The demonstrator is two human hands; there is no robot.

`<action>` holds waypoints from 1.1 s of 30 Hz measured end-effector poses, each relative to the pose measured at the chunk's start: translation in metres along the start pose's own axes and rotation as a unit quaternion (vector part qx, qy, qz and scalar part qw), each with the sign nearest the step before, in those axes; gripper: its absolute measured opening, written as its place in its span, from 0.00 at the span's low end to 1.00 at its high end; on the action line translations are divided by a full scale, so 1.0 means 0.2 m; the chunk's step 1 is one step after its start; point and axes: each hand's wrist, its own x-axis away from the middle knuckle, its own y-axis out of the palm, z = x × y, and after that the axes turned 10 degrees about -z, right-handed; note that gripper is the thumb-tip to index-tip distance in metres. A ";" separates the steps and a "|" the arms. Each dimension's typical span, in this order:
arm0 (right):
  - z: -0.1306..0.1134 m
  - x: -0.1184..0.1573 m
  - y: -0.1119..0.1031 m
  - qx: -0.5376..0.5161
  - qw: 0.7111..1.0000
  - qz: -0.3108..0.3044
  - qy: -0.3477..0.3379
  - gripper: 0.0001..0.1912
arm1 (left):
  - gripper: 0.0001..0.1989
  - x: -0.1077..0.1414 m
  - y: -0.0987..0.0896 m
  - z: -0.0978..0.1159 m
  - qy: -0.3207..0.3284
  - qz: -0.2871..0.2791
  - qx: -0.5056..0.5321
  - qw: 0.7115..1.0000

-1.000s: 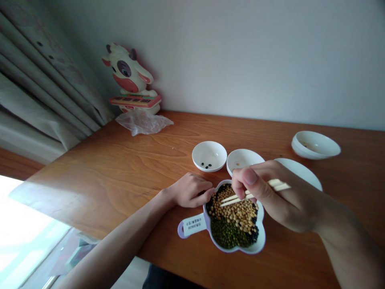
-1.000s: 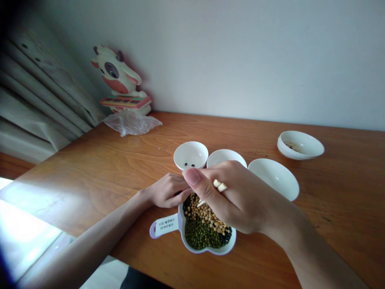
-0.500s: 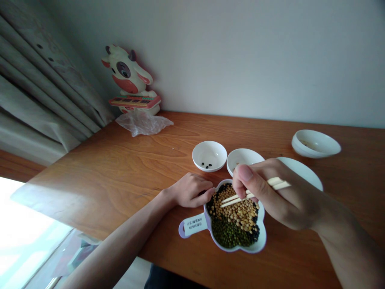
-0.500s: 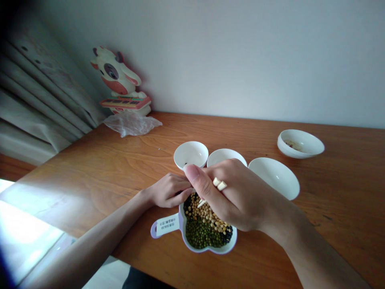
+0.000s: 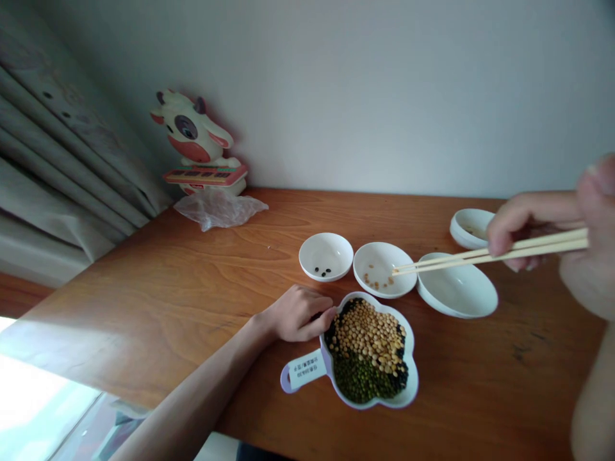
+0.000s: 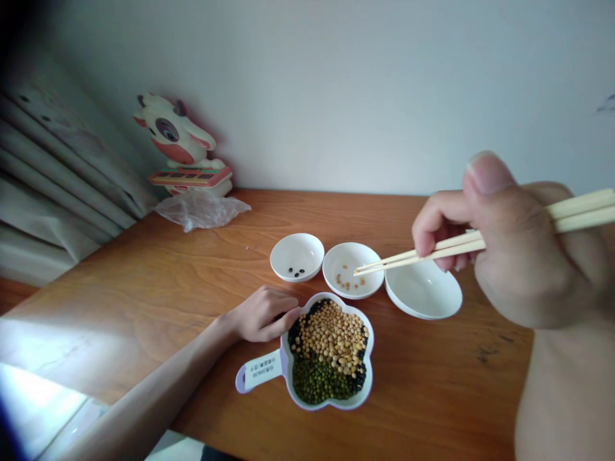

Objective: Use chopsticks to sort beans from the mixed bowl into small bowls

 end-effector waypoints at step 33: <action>-0.25 -0.07 0.39 -0.106 0.938 -0.309 -0.118 0.33 | 0.22 0.01 -0.01 0.01 -0.010 -0.010 0.000 1.000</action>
